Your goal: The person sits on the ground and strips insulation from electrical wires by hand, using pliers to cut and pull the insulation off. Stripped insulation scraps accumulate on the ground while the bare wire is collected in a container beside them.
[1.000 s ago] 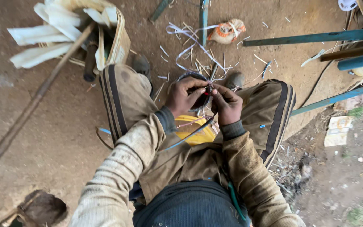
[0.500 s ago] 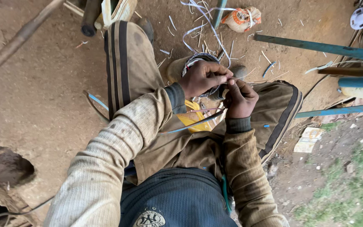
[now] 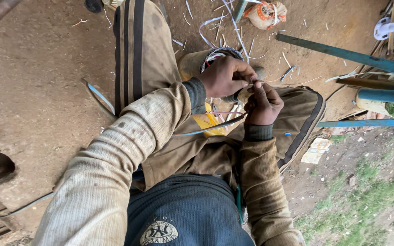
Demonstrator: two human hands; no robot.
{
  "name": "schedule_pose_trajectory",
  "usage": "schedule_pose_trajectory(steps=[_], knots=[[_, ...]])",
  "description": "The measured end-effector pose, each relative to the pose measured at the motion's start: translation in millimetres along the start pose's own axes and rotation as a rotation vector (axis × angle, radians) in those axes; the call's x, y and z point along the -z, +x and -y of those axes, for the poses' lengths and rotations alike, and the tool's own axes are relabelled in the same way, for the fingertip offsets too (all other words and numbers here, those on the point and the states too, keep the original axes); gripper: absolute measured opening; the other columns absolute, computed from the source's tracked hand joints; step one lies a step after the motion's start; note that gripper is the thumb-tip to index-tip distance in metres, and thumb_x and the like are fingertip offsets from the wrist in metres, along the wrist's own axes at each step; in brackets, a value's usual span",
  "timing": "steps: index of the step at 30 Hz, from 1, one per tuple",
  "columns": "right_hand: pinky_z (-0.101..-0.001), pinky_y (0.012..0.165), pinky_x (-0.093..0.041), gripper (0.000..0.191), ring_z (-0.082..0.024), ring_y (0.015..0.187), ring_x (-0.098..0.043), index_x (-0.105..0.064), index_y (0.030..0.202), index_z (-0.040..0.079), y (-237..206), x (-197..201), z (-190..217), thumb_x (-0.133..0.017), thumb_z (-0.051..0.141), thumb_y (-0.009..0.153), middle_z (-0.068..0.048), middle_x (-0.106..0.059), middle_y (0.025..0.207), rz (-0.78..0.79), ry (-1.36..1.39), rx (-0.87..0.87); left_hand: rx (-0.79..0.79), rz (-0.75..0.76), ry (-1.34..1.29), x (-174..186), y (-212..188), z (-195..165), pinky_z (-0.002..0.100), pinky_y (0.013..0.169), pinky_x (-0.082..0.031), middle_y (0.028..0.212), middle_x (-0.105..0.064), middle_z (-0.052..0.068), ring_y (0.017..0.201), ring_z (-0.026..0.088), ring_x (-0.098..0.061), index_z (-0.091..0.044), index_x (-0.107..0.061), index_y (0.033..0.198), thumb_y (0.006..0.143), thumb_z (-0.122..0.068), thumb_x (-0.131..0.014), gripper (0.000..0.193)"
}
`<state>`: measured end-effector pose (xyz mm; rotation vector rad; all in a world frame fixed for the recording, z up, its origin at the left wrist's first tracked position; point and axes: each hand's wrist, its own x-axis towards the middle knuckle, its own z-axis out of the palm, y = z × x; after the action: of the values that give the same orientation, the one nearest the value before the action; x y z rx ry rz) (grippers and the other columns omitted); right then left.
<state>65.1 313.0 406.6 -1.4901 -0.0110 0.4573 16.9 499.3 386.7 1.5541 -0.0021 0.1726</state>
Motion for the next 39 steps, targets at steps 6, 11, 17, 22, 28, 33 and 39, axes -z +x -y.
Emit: schedule_pose_trajectory(steps=[6, 11, 17, 22, 28, 33, 39], knots=[[-0.0236, 0.045, -0.035, 0.019, -0.006, 0.052, -0.045, -0.073, 0.112, -0.004, -4, 4, -4, -0.066, 0.012, 0.104, -0.005, -0.067, 0.083, 0.071, 0.027, 0.024, 0.004, -0.008, -0.038, 4, -4, 1, 0.026, 0.078, -0.060, 0.091, -0.081, 0.005, 0.084, 0.010, -0.076, -0.005, -0.078, 0.103, 0.083, -0.003, -0.076, 0.021], [-0.0235, 0.044, -0.035, 0.020, -0.006, 0.051, -0.045, -0.073, 0.113, -0.004, -7, 3, -8, -0.066, 0.013, 0.103, -0.005, -0.067, 0.082, 0.085, 0.025, 0.031, -0.010, -0.013, -0.053, 6, -5, 4, 0.026, 0.078, -0.061, 0.089, -0.081, 0.005, 0.083, 0.010, -0.076, -0.005, -0.079, 0.101, 0.082, -0.002, -0.076, 0.020], [-0.0244, 0.041, -0.035, 0.020, -0.006, 0.048, -0.047, -0.075, 0.102, -0.004, -6, 2, -16, -0.072, 0.016, 0.102, -0.005, -0.067, 0.076, -0.024, -0.138, 0.094, -0.009, 0.014, -0.060, 6, -6, 8, 0.027, 0.075, -0.060, 0.085, -0.081, 0.005, 0.078, 0.010, -0.075, -0.005, -0.081, 0.098, 0.081, -0.003, -0.076, 0.018], [-0.0239, 0.041, -0.033, 0.021, -0.005, 0.047, -0.045, -0.074, 0.097, -0.003, -5, 2, -22, -0.072, 0.017, 0.101, -0.004, -0.067, 0.074, -0.033, -0.133, 0.129, -0.010, 0.064, -0.167, 9, -7, 11, 0.026, 0.074, -0.059, 0.087, -0.081, 0.005, 0.080, 0.010, -0.074, -0.003, -0.079, 0.098, 0.086, -0.008, -0.073, 0.015], [-0.0238, 0.042, -0.033, 0.022, -0.005, 0.049, -0.045, -0.073, 0.094, -0.003, -8, -2, -22, -0.070, 0.017, 0.103, -0.004, -0.066, 0.075, -0.011, -0.140, 0.131, -0.034, 0.007, -0.079, 10, -7, 14, 0.026, 0.070, -0.057, 0.084, -0.080, 0.006, 0.074, 0.010, -0.074, -0.003, -0.079, 0.093, 0.087, -0.018, -0.080, 0.017], [-0.0243, 0.043, -0.034, 0.023, -0.006, 0.050, -0.046, -0.073, 0.095, -0.002, -8, -5, -25, -0.069, 0.018, 0.104, -0.005, -0.067, 0.076, 0.019, -0.129, 0.174, -0.075, -0.040, -0.030, 8, -5, 21, 0.027, 0.071, -0.058, 0.083, -0.080, 0.007, 0.075, 0.011, -0.075, -0.002, -0.078, 0.091, 0.086, -0.016, -0.081, 0.016], [-0.0231, 0.043, -0.029, 0.022, -0.004, 0.050, -0.042, -0.072, 0.094, -0.002, -6, -3, -32, -0.069, 0.017, 0.104, -0.001, -0.059, 0.069, 0.005, -0.100, 0.174, -0.045, -0.022, -0.006, 8, -6, 23, 0.028, 0.071, -0.059, 0.084, -0.080, 0.007, 0.075, 0.012, -0.076, -0.002, -0.078, 0.092, 0.085, -0.016, -0.081, 0.016]])
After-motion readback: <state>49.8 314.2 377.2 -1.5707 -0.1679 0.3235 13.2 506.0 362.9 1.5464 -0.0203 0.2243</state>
